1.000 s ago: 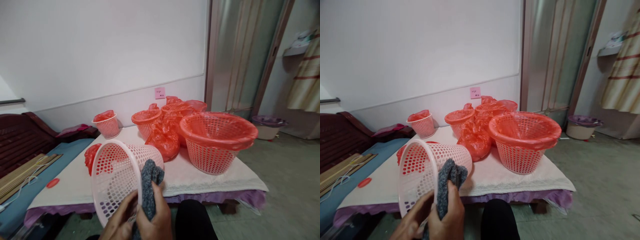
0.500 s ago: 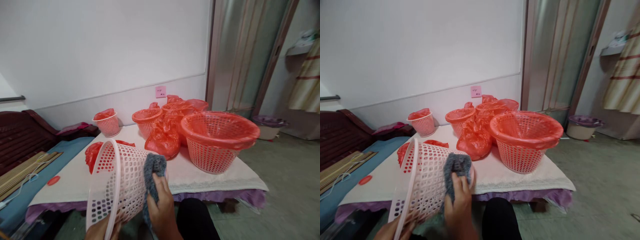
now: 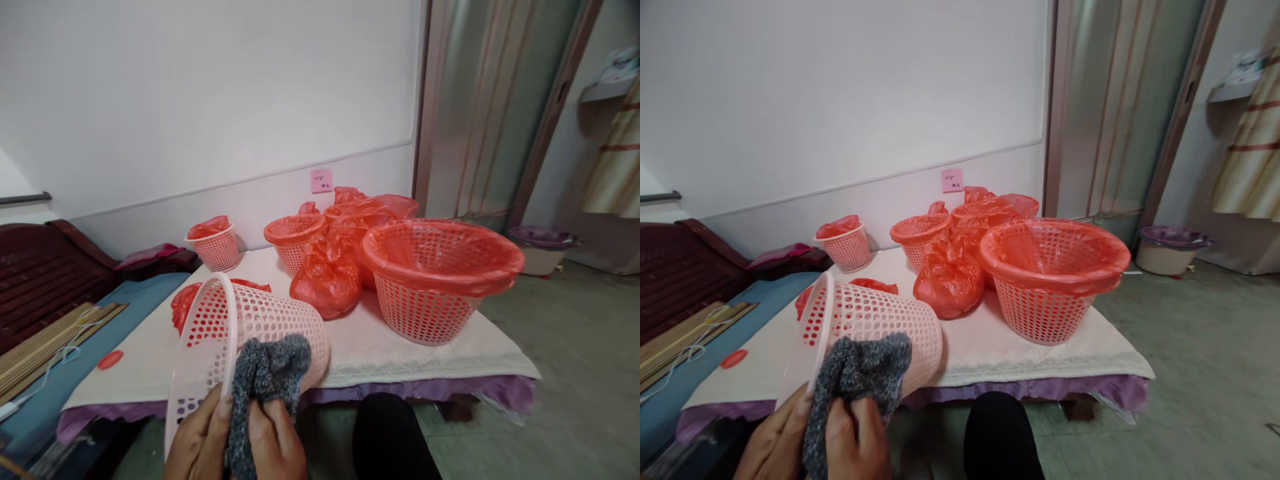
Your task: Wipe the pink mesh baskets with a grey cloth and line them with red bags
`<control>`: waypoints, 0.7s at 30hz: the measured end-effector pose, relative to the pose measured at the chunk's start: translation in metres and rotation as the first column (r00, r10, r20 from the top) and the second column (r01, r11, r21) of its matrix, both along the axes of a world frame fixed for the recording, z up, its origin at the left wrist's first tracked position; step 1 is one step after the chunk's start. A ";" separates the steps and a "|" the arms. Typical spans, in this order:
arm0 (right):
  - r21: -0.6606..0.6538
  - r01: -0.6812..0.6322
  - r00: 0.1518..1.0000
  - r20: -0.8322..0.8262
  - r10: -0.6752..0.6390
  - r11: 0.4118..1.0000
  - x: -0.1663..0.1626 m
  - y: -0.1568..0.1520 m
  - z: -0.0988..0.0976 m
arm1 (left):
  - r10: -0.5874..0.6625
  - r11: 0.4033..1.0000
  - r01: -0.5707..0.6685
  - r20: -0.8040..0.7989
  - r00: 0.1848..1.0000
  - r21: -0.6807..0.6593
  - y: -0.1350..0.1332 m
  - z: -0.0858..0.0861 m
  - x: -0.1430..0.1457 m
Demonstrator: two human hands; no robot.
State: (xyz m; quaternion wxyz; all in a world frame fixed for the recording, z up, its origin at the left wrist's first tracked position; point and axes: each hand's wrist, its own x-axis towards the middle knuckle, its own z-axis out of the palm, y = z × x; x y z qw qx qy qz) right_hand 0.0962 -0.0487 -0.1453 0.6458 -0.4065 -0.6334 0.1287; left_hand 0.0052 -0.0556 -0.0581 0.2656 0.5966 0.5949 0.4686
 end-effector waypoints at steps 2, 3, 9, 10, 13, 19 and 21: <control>0.001 -0.035 0.999 0.005 0.035 0.999 0.004 0.003 0.001 | 0.053 0.999 -0.052 0.080 0.995 -0.016 0.002 0.002 0.001; -0.030 -0.042 0.999 -0.007 0.041 0.999 0.012 0.010 -0.002 | 0.073 0.997 -0.070 0.126 0.989 -0.027 0.004 0.002 0.001; -0.431 0.075 0.967 -0.188 -0.170 0.899 0.071 0.069 -0.050 | 0.204 0.977 -0.169 0.320 0.925 -0.132 0.010 0.009 0.009; -0.487 0.045 0.956 -0.232 -0.179 0.872 0.077 0.075 -0.058 | 0.201 0.976 -0.159 0.339 0.919 -0.149 0.011 0.011 0.009; -0.563 -0.036 0.914 -0.353 -0.201 0.826 0.075 0.077 -0.065 | 0.214 0.971 -0.154 0.374 0.902 -0.184 0.017 0.011 0.009; -0.427 -0.099 0.918 -0.389 -0.084 0.899 0.009 0.024 -0.035 | 0.320 0.944 -0.235 0.462 0.827 -0.232 0.028 0.008 0.016; -0.373 -0.020 0.936 -0.333 -0.114 0.927 -0.012 0.003 -0.026 | 0.234 0.960 -0.083 0.603 0.763 -0.267 0.030 0.014 0.025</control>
